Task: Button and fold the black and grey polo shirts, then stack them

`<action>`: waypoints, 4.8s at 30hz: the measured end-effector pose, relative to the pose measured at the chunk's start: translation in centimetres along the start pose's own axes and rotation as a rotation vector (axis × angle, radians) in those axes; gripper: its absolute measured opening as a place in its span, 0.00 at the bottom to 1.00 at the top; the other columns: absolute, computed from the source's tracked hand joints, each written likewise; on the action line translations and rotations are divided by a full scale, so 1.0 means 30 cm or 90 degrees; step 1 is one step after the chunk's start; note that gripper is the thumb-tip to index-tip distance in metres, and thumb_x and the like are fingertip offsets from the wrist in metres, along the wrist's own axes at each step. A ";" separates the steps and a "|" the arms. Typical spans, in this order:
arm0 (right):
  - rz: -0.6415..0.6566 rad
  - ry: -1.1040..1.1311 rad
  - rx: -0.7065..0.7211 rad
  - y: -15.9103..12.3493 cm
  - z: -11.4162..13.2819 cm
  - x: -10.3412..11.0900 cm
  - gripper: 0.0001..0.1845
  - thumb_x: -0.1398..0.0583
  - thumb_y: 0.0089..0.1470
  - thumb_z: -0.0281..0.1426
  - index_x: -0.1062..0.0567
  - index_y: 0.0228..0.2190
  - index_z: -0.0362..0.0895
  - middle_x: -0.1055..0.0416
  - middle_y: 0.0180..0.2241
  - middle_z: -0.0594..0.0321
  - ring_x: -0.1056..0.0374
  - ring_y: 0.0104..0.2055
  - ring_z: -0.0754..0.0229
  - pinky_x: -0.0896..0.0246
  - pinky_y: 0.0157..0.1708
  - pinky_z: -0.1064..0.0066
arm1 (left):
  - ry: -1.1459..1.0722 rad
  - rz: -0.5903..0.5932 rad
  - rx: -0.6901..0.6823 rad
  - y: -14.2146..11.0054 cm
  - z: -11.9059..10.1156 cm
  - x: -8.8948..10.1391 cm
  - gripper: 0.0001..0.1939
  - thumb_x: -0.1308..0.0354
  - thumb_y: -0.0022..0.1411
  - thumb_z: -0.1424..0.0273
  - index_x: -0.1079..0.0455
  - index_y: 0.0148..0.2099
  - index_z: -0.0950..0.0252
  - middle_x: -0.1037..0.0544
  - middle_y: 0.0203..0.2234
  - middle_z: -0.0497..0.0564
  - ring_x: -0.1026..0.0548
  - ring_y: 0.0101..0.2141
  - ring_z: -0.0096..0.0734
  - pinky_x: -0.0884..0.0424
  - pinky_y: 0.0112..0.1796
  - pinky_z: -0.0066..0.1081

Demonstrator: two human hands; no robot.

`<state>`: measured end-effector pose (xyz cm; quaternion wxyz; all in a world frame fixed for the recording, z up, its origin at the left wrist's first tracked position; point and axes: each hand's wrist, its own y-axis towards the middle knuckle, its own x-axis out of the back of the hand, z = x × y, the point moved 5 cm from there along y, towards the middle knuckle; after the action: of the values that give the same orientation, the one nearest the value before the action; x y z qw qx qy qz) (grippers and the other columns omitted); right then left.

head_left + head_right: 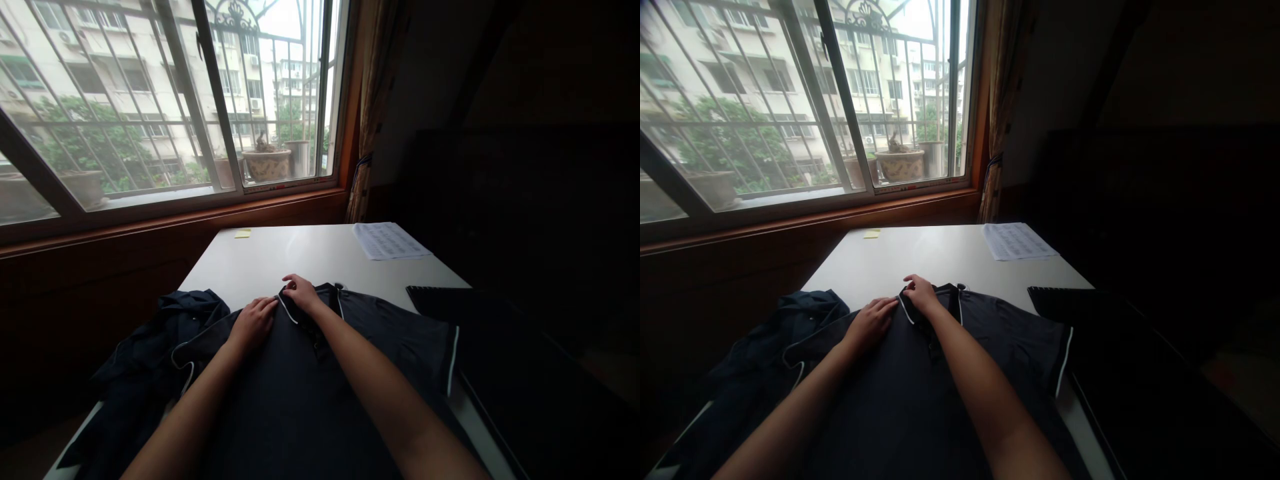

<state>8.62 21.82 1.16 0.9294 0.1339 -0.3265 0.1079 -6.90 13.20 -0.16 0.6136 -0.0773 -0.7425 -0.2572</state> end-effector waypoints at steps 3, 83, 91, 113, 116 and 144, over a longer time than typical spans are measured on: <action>-0.020 -0.052 0.021 -0.004 0.012 -0.004 0.16 0.40 0.56 0.25 0.26 0.47 0.47 0.24 0.39 0.64 0.29 0.44 0.60 0.37 0.47 0.69 | 0.029 0.033 0.045 -0.006 0.020 -0.015 0.24 0.55 0.72 0.66 0.38 0.67 0.60 0.36 0.65 0.53 0.40 0.65 0.44 0.43 0.63 0.45; 0.112 -0.371 0.157 -0.371 -0.142 0.129 0.30 0.52 0.68 0.36 0.42 0.66 0.39 0.52 0.70 0.52 0.59 0.72 0.53 0.59 0.69 0.53 | 0.013 0.108 -0.031 -0.002 -0.209 -0.079 0.31 0.61 0.74 0.52 0.52 0.73 0.58 0.51 0.71 0.53 0.54 0.70 0.44 0.55 0.66 0.55; 0.113 -0.359 0.165 -0.388 -0.146 0.153 0.30 0.52 0.68 0.40 0.42 0.67 0.42 0.51 0.70 0.56 0.58 0.72 0.56 0.61 0.70 0.54 | 0.012 0.114 0.008 0.067 -0.160 -0.090 0.29 0.56 0.73 0.60 0.51 0.73 0.56 0.55 0.72 0.52 0.56 0.70 0.43 0.54 0.66 0.54; -0.002 -0.365 0.058 -0.370 -0.266 0.220 0.29 0.51 0.67 0.43 0.38 0.65 0.45 0.50 0.69 0.57 0.55 0.71 0.51 0.55 0.68 0.50 | -0.012 0.063 0.007 0.066 -0.146 -0.111 0.29 0.59 0.74 0.55 0.51 0.73 0.55 0.51 0.71 0.49 0.54 0.70 0.42 0.57 0.67 0.54; -0.006 -0.362 0.060 -0.372 -0.261 0.220 0.30 0.51 0.67 0.44 0.37 0.64 0.45 0.49 0.69 0.56 0.54 0.71 0.51 0.55 0.68 0.51 | -0.001 0.056 0.026 0.068 -0.150 -0.116 0.29 0.59 0.74 0.54 0.51 0.73 0.54 0.52 0.71 0.49 0.53 0.70 0.42 0.56 0.66 0.53; 0.145 -0.064 0.305 -0.469 -0.056 0.190 0.17 0.45 0.62 0.26 0.23 0.50 0.48 0.24 0.36 0.60 0.30 0.35 0.60 0.38 0.37 0.71 | 0.045 0.068 0.135 0.070 -0.162 -0.082 0.29 0.57 0.73 0.54 0.46 0.71 0.54 0.52 0.71 0.48 0.54 0.70 0.47 0.54 0.66 0.54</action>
<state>17.97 9.77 1.01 0.8358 0.3173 -0.3507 0.2789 -1.17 13.18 -1.32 0.6573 -0.0424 -0.7380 -0.1466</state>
